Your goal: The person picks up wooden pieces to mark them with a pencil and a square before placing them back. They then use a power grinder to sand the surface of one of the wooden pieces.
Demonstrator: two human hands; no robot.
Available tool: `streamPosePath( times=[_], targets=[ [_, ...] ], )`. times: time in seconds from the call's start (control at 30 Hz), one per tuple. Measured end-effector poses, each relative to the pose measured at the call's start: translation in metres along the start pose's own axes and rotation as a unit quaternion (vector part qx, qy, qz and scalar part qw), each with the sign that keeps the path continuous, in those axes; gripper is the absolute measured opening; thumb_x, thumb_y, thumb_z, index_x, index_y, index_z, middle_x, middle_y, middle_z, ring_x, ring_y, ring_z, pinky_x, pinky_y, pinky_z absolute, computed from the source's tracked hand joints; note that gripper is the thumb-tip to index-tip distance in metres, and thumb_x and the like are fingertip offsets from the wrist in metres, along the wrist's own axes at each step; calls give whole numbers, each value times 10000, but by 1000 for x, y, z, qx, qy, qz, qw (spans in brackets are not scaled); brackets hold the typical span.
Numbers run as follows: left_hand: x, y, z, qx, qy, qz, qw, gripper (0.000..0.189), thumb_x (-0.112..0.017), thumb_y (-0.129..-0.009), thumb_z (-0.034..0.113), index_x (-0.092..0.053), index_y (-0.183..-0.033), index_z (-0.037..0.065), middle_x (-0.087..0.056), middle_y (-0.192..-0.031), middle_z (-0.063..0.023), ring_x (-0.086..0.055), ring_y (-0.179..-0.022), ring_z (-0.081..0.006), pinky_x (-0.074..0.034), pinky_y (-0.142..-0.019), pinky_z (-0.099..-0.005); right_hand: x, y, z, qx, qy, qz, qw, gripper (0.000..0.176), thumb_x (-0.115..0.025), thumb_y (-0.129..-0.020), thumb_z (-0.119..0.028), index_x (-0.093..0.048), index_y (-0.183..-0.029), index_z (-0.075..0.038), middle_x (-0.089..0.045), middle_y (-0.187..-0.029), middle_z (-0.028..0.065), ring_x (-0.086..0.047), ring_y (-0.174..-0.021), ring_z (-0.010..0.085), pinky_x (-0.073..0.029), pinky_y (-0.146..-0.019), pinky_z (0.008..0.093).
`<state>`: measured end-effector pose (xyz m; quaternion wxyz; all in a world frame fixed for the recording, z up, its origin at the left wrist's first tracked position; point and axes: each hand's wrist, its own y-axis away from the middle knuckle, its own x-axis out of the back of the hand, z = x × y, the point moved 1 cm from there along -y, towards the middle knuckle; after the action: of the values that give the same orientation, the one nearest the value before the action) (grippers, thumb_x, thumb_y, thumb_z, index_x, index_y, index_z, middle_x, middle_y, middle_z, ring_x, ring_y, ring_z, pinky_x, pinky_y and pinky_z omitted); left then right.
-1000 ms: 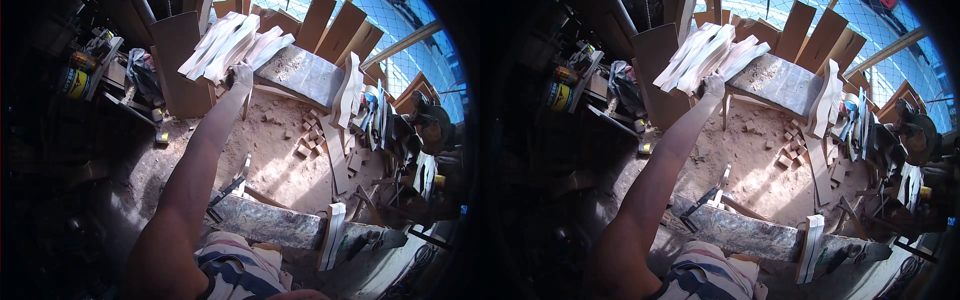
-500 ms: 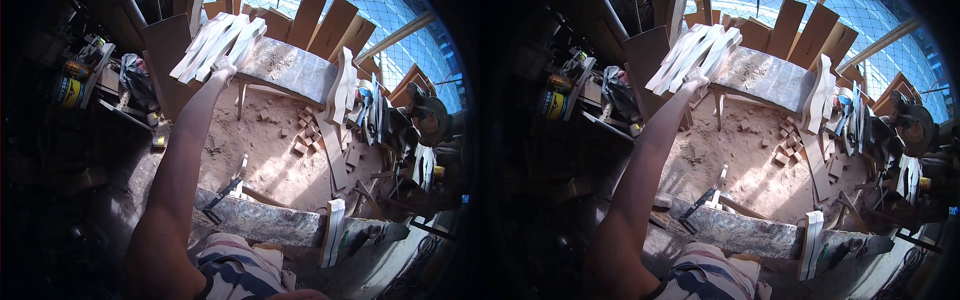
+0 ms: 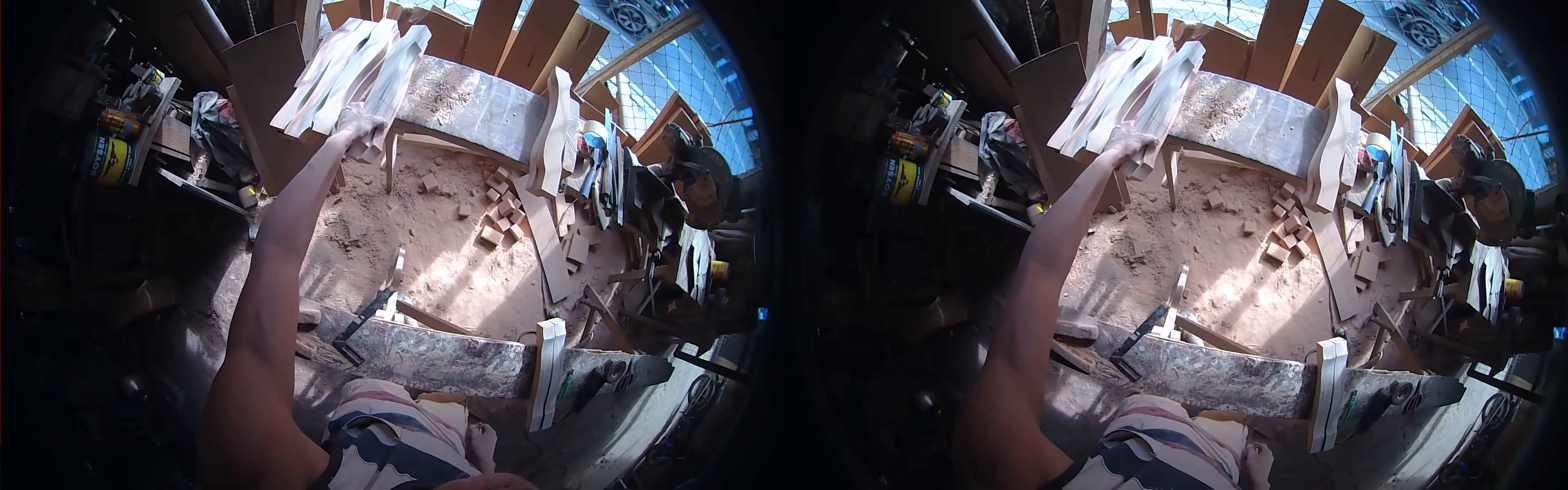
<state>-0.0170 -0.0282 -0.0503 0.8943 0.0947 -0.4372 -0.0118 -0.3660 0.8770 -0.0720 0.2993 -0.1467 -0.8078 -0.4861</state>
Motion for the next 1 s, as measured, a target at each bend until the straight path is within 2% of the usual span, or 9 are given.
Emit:
streamPosePath(
  times=[0.07,0.23,0.4,0.47,0.7,0.77,0.83,0.9,1.0],
  targets=[
    [4,41,-2,80,308,-223,921,531,-898,-863,247,-664,-1263,-12,-790,-1067,-119,-786,-845,-207,-683,-754,-389,18,-12,-86,8,20,25,999,267,-725,-976,-198,-756,-1107,32,-784,-912,175,-769,-836,225,-584,-782,359],
    [-35,114,-24,176,510,-390,746,354,-813,-977,231,-700,-1226,6,-786,-1010,-80,-780,-839,-167,-688,-786,-373,5,-109,-249,124,-135,-19,983,312,-669,-1057,-237,-746,-1146,52,-738,-895,64,-698,-809,117,-539,-737,304],
    [-92,163,-40,151,739,-386,531,586,-714,-1042,377,-604,-1438,-41,-757,-1241,-181,-766,-1101,-276,-649,-964,-451,-13,-201,-455,263,-191,-55,944,464,-705,-1034,-405,-769,-1150,40,-779,-891,134,-720,-849,168,-549,-806,343],
    [-108,168,-42,128,783,-352,496,602,-702,-1048,400,-597,-1437,-47,-751,-1189,-163,-766,-1048,-282,-647,-943,-461,-10,-209,-529,308,-222,-31,925,510,-695,-1024,-470,-777,-1115,26,-771,-882,159,-716,-818,222,-546,-808,365],
    [-110,185,-21,132,735,-265,610,497,-688,-1062,403,-649,-1392,33,-750,-1231,-136,-757,-1084,-270,-627,-985,-432,-3,-247,-664,298,-94,-69,947,895,-689,-847,-846,-769,-975,36,-734,-813,176,-737,-822,288,-550,-804,412],
    [-139,168,-52,123,785,-300,528,465,-713,-1054,387,-668,-1388,67,-750,-1268,-129,-757,-1097,-256,-625,-997,-432,-20,-276,-688,296,-21,-76,952,1027,-701,-759,-928,-774,-976,73,-757,-849,191,-765,-857,298,-561,-823,435],
    [-144,168,-57,115,835,-328,427,462,-704,-1075,316,-621,-1468,88,-739,-1323,-88,-735,-1166,-227,-600,-1059,-401,-32,-288,-702,303,-75,-164,936,812,-778,-835,-741,-795,-1028,47,-789,-889,178,-768,-842,290,-575,-825,418],
    [-136,173,-50,109,841,-323,419,510,-664,-1085,467,-640,-1451,113,-742,-1314,-65,-734,-1137,-205,-609,-1021,-375,-47,-281,-706,330,-192,-166,909,569,-799,-895,-525,-800,-1037,26,-801,-906,191,-782,-852,315,-587,-845,418],
    [-131,167,-52,111,826,-304,461,536,-628,-1090,535,-652,-1434,125,-748,-1298,-44,-736,-1099,-194,-608,-1000,-370,-57,-270,-708,350,-111,-75,927,588,-782,-895,-533,-794,-1039,37,-802,-951,229,-794,-916,351,-593,-862,442]
  ],
)
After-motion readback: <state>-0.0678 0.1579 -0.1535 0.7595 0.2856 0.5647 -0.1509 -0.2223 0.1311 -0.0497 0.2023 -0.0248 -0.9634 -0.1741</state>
